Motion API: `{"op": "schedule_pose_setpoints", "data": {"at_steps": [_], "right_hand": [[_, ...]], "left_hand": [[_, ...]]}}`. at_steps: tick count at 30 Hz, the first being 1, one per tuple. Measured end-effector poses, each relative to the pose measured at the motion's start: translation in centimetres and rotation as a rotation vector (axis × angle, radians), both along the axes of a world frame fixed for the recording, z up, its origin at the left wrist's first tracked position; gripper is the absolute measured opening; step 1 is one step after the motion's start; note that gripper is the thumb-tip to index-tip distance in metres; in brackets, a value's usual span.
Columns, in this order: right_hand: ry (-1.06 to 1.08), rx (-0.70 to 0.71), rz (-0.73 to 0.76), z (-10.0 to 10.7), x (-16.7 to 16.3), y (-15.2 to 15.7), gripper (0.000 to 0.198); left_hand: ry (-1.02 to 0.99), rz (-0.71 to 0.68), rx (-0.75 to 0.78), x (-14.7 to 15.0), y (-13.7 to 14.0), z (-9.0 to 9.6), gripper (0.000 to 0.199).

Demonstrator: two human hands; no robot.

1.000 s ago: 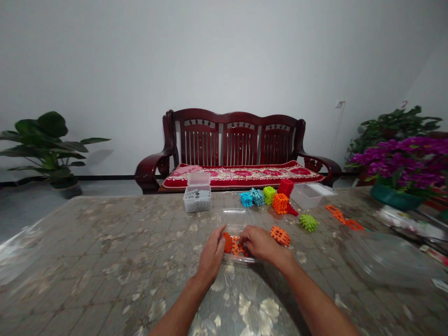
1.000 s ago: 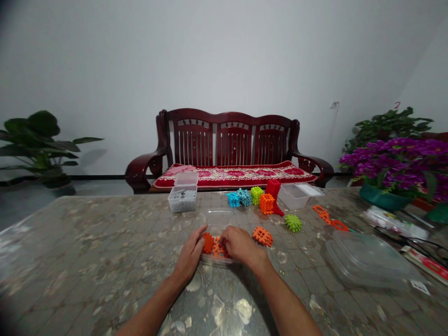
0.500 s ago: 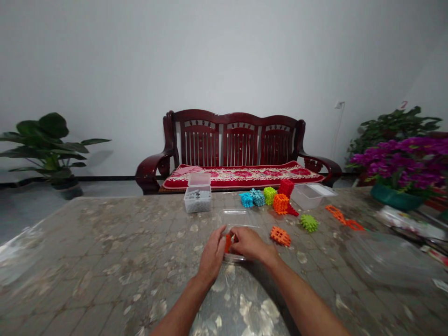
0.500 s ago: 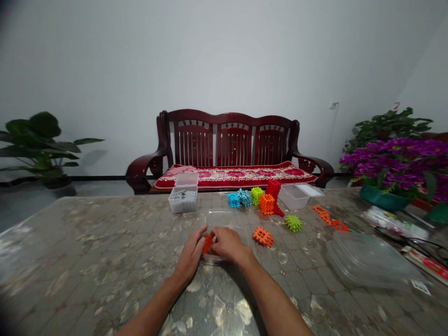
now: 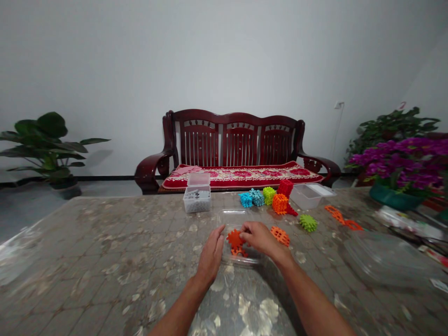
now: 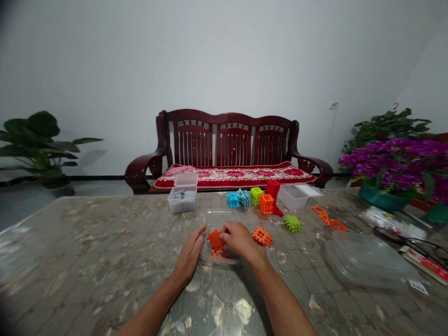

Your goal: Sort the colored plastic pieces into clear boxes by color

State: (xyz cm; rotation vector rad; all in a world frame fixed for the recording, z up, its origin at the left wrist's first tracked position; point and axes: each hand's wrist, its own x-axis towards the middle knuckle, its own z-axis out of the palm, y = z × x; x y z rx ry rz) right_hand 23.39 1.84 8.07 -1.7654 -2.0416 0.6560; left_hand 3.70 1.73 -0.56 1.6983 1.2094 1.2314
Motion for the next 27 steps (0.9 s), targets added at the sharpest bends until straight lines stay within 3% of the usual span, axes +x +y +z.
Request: {"op": "schedule_pose_setpoints", "data": {"at_steps": [4,9,19,27], "right_hand": [[0.001,0.021,-0.019,-0.6,0.5,-0.1,0.016],[-0.036,0.079,-0.063,0.2,1.2,-0.5,0.019],[-0.455,0.064,-0.064,2.4,1.3,-1.9,0.032],[-0.462,0.056,-0.050,1.2,0.0,-1.9,0.032]], "left_hand": [[-0.011,-0.002,0.009,0.0,0.0,-0.1,0.043],[0.014,0.002,0.003,0.1,-0.1,0.3,0.043],[0.019,0.015,0.027,0.0,0.1,0.1,0.042],[0.032,0.010,0.015,0.0,0.2,0.0,0.042]]}}
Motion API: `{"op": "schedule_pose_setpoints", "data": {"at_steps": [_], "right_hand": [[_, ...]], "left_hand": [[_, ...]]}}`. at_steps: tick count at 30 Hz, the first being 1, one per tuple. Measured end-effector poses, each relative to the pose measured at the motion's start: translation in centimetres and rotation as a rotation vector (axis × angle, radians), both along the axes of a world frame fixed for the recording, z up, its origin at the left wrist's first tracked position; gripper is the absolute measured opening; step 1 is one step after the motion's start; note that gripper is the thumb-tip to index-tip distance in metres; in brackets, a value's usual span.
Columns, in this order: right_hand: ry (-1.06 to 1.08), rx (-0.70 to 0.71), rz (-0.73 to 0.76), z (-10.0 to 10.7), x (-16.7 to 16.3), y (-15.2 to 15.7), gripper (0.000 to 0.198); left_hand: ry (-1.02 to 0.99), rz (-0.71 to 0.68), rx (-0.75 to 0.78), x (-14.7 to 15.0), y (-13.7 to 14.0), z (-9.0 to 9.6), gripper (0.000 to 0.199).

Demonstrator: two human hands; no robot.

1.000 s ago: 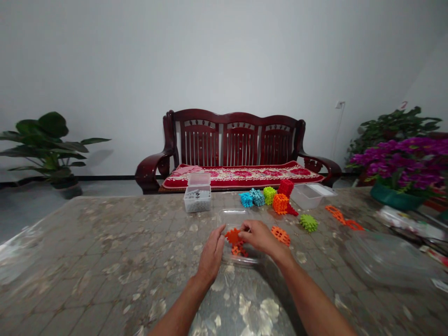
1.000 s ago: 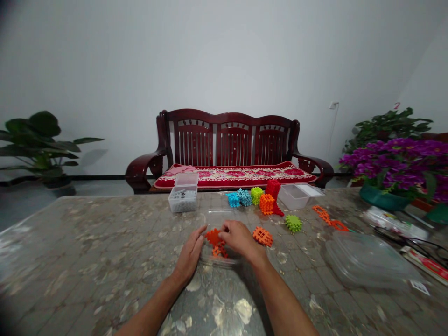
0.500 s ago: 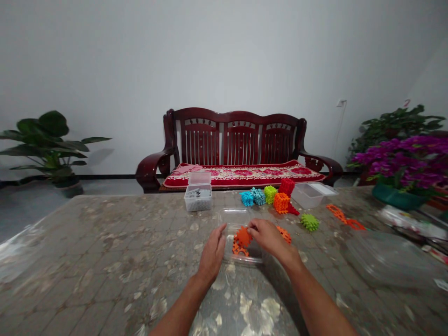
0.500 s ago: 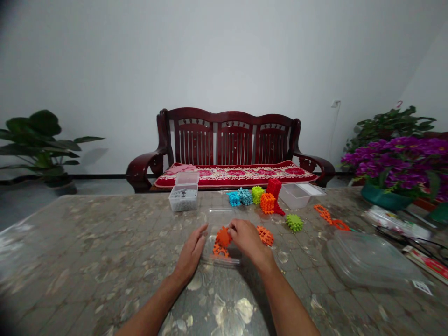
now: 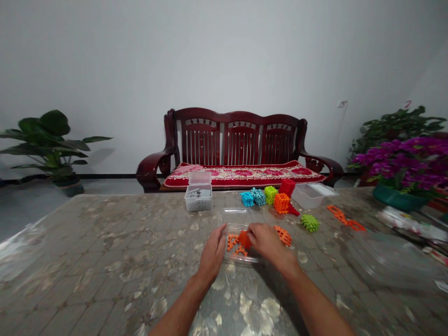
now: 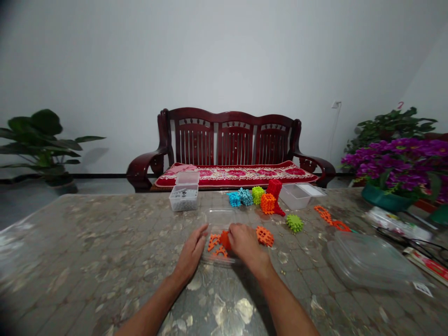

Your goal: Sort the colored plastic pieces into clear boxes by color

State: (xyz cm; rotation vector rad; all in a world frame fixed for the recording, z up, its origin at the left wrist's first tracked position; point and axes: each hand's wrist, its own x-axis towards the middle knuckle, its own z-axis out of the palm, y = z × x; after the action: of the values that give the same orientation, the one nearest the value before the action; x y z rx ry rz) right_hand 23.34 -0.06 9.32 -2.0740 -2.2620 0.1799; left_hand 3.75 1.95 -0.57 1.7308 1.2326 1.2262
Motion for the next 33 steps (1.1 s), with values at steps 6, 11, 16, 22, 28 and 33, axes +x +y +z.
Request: {"op": "schedule_pose_setpoints", "data": {"at_steps": [6,11,16,22,28,33], "right_hand": [[0.083,0.070,0.038,-0.2,-0.3,-0.3,0.028],[0.059,0.049,0.011,0.0,0.0,-0.4,0.030],[0.020,-0.009,0.002,-0.2,0.7,0.1,0.034],[0.011,0.045,0.011,0.5,1.5,-0.2,0.036],[0.028,-0.027,0.162,0.6,0.8,-1.0,0.030],[0.039,-0.078,0.201,-0.2,0.8,-0.8,0.034]], "left_hand": [[0.004,0.018,-0.001,0.2,-0.1,0.1,0.043],[0.001,0.007,0.000,0.1,-0.1,0.2,0.043],[0.002,-0.001,0.000,0.0,-0.1,0.3,0.042],[0.023,-0.010,-0.017,0.1,-0.2,0.4,0.044],[0.015,-0.005,-0.014,0.1,-0.2,0.3,0.044],[0.004,0.000,-0.007,0.2,-0.2,0.3,0.043]]}}
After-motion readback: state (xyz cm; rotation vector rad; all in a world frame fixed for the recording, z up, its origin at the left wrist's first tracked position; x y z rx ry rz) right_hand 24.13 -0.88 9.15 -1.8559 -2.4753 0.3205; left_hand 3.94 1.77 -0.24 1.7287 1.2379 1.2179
